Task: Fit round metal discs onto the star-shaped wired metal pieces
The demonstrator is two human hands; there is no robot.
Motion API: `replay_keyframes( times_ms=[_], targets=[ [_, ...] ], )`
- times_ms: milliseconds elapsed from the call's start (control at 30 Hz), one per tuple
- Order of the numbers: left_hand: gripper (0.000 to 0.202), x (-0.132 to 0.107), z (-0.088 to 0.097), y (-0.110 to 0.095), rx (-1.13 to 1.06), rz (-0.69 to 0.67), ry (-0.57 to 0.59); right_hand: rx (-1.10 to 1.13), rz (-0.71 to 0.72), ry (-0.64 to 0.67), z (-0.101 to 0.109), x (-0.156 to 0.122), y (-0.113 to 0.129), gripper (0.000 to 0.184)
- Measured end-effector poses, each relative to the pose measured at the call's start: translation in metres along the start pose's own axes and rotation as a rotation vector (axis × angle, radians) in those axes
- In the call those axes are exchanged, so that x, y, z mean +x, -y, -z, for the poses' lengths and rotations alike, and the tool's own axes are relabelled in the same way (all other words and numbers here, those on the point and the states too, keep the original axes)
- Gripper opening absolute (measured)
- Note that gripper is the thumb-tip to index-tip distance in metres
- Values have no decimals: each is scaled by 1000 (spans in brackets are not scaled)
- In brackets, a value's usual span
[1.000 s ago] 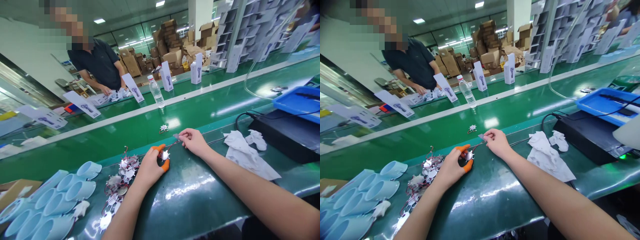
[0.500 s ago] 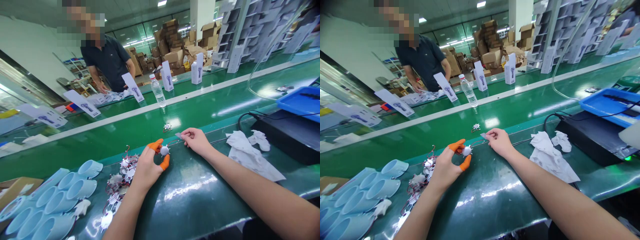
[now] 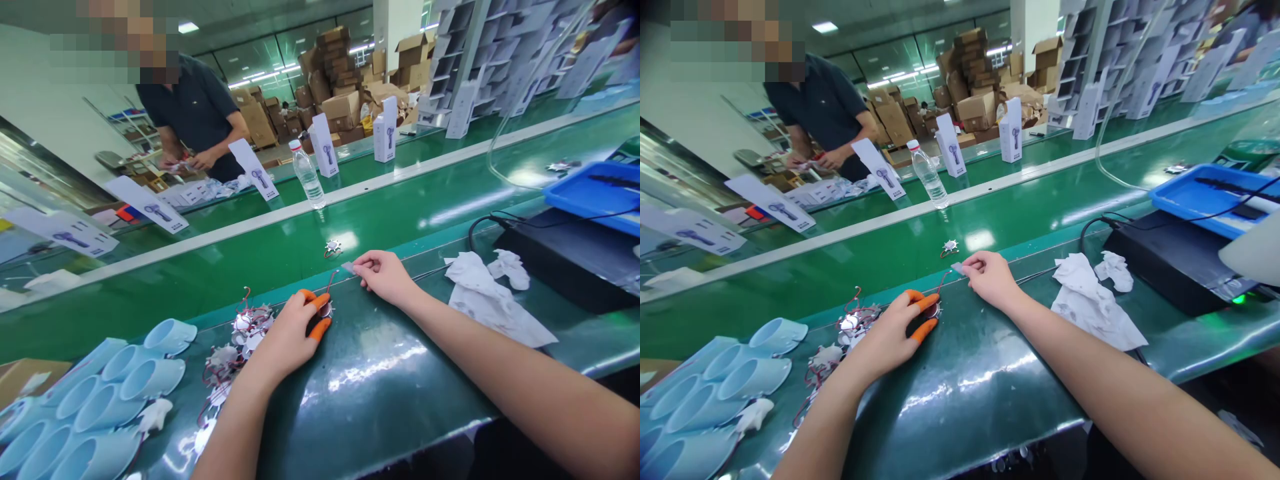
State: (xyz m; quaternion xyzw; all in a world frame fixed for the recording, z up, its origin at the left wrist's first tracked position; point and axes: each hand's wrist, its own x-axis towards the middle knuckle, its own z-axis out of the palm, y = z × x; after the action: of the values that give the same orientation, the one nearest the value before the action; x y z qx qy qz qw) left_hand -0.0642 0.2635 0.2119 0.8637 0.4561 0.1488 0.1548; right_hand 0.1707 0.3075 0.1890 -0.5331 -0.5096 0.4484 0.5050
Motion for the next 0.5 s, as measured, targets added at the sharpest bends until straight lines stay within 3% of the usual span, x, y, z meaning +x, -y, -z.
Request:
replay_keyframes(
  times_ms=[233, 367, 500],
  targets=[
    [29, 4, 0, -6, -77, 102, -62, 52, -225, 212, -6, -16, 15, 8],
    [32, 6, 1, 3, -193, 212, -77, 68, -276, 351, -10, -22, 14, 10],
    [36, 7, 1, 7, -353, 281, -67, 125, -286, 389, -13, -24, 12, 12]
  ],
)
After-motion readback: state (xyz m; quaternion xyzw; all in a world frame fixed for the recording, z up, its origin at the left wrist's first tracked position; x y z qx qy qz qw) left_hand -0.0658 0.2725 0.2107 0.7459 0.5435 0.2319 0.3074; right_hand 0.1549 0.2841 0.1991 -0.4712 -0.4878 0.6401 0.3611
